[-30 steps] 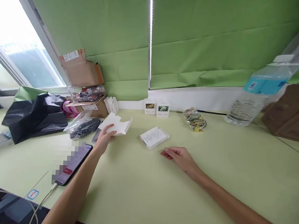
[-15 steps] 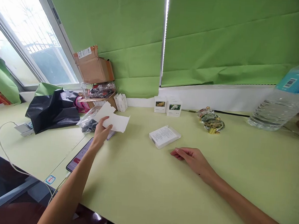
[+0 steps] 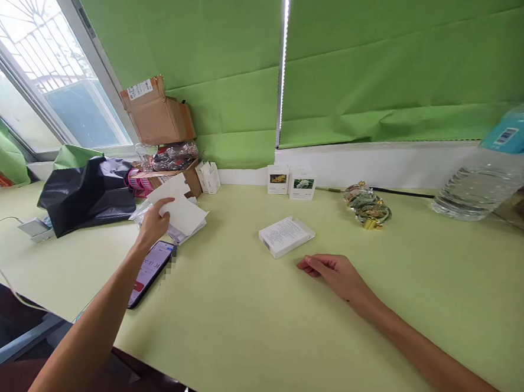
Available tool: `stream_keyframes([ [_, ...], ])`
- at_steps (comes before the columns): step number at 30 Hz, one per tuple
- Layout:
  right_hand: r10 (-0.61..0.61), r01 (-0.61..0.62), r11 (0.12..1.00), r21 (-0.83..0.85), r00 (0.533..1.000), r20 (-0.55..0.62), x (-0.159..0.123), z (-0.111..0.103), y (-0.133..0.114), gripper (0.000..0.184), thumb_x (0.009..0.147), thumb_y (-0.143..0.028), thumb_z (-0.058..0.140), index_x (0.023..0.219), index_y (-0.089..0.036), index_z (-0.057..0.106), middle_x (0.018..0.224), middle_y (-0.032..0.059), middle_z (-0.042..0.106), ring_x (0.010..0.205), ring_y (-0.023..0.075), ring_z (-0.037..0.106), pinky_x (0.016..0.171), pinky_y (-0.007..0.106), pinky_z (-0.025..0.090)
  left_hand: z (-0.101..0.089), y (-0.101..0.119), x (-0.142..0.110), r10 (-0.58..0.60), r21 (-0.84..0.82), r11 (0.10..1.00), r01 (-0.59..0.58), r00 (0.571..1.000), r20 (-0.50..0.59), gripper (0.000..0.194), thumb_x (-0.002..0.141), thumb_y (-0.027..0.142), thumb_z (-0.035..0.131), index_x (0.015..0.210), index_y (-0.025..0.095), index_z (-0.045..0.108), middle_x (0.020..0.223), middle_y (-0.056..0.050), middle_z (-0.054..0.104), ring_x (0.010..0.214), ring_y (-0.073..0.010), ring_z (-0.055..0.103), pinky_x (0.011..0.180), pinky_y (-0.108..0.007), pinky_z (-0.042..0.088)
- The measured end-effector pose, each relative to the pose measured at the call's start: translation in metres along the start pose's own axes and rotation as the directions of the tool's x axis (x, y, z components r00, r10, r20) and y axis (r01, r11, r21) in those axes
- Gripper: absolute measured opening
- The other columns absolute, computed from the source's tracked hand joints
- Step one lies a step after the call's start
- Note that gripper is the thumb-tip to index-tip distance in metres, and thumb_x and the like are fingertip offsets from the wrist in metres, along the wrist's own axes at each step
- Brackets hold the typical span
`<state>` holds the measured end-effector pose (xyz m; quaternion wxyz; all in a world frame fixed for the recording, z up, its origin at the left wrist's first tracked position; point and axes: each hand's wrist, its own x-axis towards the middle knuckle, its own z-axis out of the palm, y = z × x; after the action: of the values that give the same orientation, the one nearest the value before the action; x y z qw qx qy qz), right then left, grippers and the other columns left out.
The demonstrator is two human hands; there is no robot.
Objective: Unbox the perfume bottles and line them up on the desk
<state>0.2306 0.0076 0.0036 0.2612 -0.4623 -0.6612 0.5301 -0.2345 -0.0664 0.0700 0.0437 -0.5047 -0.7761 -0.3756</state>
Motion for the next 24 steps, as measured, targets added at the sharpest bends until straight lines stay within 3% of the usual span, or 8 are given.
stream_keyframes([
  [7,0.016,-0.017,1.000,0.012,1.000,0.021,0.000,-0.002,0.001,0.043,0.078,-0.057,0.057,0.090,-0.020,0.076,0.099,0.0089,0.072,0.095,0.0253,0.061,0.083,0.035,0.047,-0.010,-0.011,0.008,0.007,0.037,0.999,-0.004,0.998,-0.067,0.047,0.073,0.020,0.046,0.117,0.021,0.063,0.100,-0.003,0.066,0.063,-0.0145,0.051,0.064,-0.027,0.043],
  [11,0.016,-0.017,1.000,0.018,1.000,0.020,0.001,-0.002,0.003,0.043,0.078,-0.057,0.057,0.090,-0.020,0.076,0.098,0.0093,0.072,0.096,0.0260,0.062,0.085,0.037,0.047,-0.014,-0.017,0.011,0.082,0.097,0.993,-0.073,0.993,-0.090,0.042,0.076,0.020,0.049,0.114,0.022,0.065,0.099,-0.003,0.067,0.067,-0.0164,0.053,0.069,-0.028,0.043],
  [19,0.009,-0.010,0.998,0.058,1.000,0.004,0.000,0.000,0.001,0.041,0.077,-0.056,0.059,0.087,-0.020,0.077,0.097,0.0101,0.072,0.095,0.0270,0.062,0.084,0.038,0.048,-0.001,-0.022,0.002,0.195,0.207,0.956,-0.207,0.978,0.074,0.038,0.081,0.020,0.047,0.114,0.024,0.065,0.109,-0.005,0.067,0.099,-0.0252,0.060,0.092,-0.037,0.043],
  [21,0.008,-0.008,0.998,0.059,1.000,0.004,-0.001,0.000,0.000,0.042,0.076,-0.056,0.059,0.087,-0.020,0.077,0.097,0.0101,0.072,0.095,0.0268,0.062,0.084,0.038,0.049,0.002,-0.023,-0.003,0.218,0.197,0.953,-0.231,0.972,0.086,0.038,0.080,0.021,0.051,0.116,0.025,0.064,0.121,-0.005,0.062,0.109,-0.0261,0.057,0.098,-0.038,0.041],
  [24,0.012,-0.012,0.998,0.056,1.000,0.008,-0.002,0.001,-0.002,0.043,0.076,-0.057,0.059,0.088,-0.019,0.077,0.097,0.0095,0.072,0.095,0.0264,0.062,0.084,0.037,0.049,0.002,-0.022,-0.008,0.312,0.150,0.937,-0.316,0.949,0.055,0.036,0.081,0.026,0.054,0.116,0.026,0.062,0.144,-0.002,0.042,0.122,-0.0254,0.050,0.104,-0.038,0.038],
])
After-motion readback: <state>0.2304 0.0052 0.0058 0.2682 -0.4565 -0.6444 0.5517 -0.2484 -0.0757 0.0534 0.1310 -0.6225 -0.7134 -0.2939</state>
